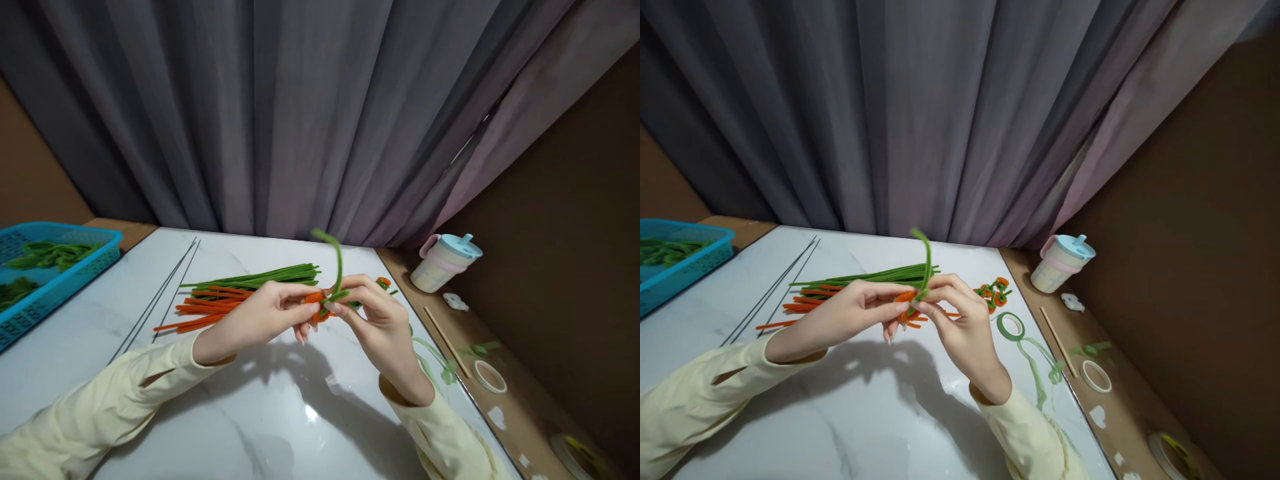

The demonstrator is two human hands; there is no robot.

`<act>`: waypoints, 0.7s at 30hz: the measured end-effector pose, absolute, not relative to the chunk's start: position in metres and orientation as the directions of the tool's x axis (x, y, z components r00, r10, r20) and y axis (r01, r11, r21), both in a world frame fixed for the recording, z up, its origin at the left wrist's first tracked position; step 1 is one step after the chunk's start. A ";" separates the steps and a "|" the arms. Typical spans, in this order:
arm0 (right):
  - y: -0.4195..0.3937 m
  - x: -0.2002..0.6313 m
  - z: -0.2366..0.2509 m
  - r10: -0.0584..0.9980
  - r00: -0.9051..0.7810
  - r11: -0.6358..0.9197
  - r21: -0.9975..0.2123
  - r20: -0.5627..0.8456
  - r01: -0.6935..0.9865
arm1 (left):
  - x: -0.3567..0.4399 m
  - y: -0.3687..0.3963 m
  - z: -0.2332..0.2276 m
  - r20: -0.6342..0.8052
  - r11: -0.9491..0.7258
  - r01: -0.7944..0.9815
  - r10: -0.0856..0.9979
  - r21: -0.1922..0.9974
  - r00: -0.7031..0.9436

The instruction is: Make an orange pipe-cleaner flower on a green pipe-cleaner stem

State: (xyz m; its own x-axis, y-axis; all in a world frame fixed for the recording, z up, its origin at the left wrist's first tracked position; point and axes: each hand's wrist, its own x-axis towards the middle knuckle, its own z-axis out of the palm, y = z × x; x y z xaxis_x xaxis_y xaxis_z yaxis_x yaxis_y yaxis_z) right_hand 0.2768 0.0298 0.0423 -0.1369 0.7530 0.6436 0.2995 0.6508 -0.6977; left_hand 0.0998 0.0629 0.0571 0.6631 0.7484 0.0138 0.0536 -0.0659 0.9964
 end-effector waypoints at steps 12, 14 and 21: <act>0.034 0.281 0.046 0.917 -0.207 0.384 -0.896 0.341 0.225 | 0.098 0.063 0.054 -0.012 -0.047 0.064 0.712 0.997 0.702; 0.034 0.281 0.045 0.928 -0.193 0.356 -0.909 0.318 0.216 | 0.098 0.062 0.054 -0.018 -0.039 0.065 0.714 0.997 0.700; 0.032 0.277 0.041 0.875 -0.126 0.480 -0.811 0.467 0.334 | 0.097 0.062 0.054 -0.022 -0.066 0.102 0.728 0.993 0.686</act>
State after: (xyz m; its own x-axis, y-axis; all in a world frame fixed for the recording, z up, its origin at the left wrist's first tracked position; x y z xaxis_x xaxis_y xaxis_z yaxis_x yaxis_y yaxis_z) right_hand 0.2771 0.0318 0.0412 -0.1260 0.8754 0.4667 0.3344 0.4804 -0.8108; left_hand 0.0973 0.0624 0.0544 0.6856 0.7276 -0.0221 0.1022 -0.0661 0.9926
